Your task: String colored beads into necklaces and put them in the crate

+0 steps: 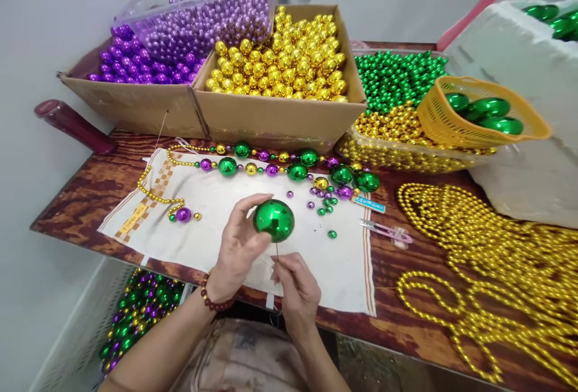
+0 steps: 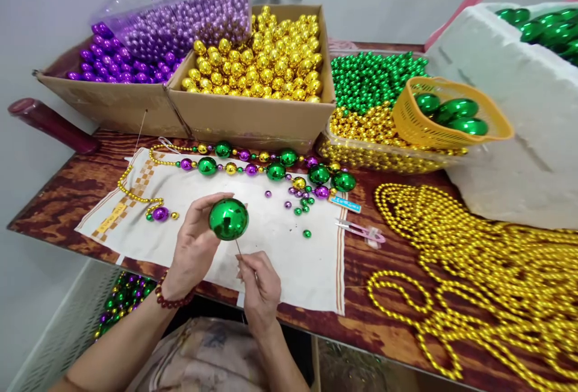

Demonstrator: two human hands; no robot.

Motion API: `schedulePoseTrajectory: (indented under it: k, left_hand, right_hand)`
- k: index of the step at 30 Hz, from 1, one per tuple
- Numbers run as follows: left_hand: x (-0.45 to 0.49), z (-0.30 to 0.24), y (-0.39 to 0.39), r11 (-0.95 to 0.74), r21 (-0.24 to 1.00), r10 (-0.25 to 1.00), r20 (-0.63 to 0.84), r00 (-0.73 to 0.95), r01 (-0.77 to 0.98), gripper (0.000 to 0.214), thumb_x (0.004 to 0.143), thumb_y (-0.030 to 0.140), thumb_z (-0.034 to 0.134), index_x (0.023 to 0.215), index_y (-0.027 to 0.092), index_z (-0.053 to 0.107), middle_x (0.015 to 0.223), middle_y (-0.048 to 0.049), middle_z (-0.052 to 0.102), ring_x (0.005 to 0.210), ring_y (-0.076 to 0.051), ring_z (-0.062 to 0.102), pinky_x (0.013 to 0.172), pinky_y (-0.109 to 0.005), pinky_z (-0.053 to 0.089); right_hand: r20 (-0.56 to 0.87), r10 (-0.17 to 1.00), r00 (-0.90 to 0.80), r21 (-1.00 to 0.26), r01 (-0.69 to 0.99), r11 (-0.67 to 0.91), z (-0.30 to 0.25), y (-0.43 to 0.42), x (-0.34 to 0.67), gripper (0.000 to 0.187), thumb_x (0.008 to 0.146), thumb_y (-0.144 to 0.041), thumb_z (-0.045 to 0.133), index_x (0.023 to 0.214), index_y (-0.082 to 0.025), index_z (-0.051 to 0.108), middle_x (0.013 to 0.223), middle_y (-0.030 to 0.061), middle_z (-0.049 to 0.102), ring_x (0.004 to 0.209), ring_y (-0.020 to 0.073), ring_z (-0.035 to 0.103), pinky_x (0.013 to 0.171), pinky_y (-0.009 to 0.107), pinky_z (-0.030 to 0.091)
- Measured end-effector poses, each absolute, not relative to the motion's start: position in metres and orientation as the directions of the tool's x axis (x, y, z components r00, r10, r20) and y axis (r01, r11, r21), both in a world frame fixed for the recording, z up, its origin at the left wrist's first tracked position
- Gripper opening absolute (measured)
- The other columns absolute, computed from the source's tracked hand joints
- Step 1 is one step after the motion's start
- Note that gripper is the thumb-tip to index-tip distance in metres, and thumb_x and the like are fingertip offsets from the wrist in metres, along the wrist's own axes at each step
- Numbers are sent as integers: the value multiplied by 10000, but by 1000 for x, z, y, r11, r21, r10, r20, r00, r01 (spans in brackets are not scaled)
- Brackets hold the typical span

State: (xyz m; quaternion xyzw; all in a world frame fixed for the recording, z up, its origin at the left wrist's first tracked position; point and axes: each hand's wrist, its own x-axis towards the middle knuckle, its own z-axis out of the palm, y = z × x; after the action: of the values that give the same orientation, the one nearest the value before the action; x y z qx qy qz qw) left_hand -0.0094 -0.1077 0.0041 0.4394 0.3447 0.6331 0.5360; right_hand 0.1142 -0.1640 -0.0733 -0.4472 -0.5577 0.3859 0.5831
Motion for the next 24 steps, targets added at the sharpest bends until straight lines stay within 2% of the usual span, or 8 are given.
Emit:
schedulePoseTrajectory:
  k: [3,6,9,13,19,24]
  left_hand:
    - [-14,5,-104,-106,892,993,119,2,-440,291,928,363,631,1197,254,630,1303,-98,620,1130,-219,622,987,-392,533]
    - [-16,5,-100,-121,880,993,105,-60,-459,277,890,363,688,1141,253,645,1206,-70,657,1043,-191,649,949,-376,555]
    - [-15,5,-98,-105,864,994,88,-58,-492,276,875,377,709,1121,264,655,1172,-51,662,1006,-177,662,932,-375,568]
    - [-14,8,-99,-102,868,995,93,-42,-486,319,841,394,741,1117,257,660,1181,-69,672,1011,-200,670,923,-397,581]
    - [-15,12,-102,-178,871,984,170,-58,-458,315,843,402,734,1123,268,679,1172,-66,688,1054,-213,663,970,-415,563]
    - [-15,14,-106,-98,858,989,138,44,-503,331,887,431,673,1178,274,663,1249,-91,651,1077,-238,659,936,-428,568]
  right_hand:
    - [330,942,66,-943,69,325,-72,-163,115,250,962,-53,530,1037,-231,689,753,-14,572,644,91,572,571,223,455]
    - [382,923,32,-922,83,379,-71,-165,114,276,947,-39,528,1064,-225,694,751,-2,596,660,106,593,562,228,465]
    - [352,933,79,-936,57,348,-70,-167,109,257,946,-48,524,1045,-210,697,763,7,604,638,108,596,546,237,470]
    - [296,946,135,-955,31,295,-68,-167,106,212,957,-81,534,1009,-199,702,745,4,585,617,111,589,546,254,473]
    - [371,925,81,-928,54,368,-67,-166,110,272,944,-48,528,1047,-224,708,730,5,619,668,135,606,572,265,475]
    - [343,935,89,-939,51,340,-70,-165,108,240,965,-74,519,1024,-222,698,724,-3,590,648,125,592,574,265,466]
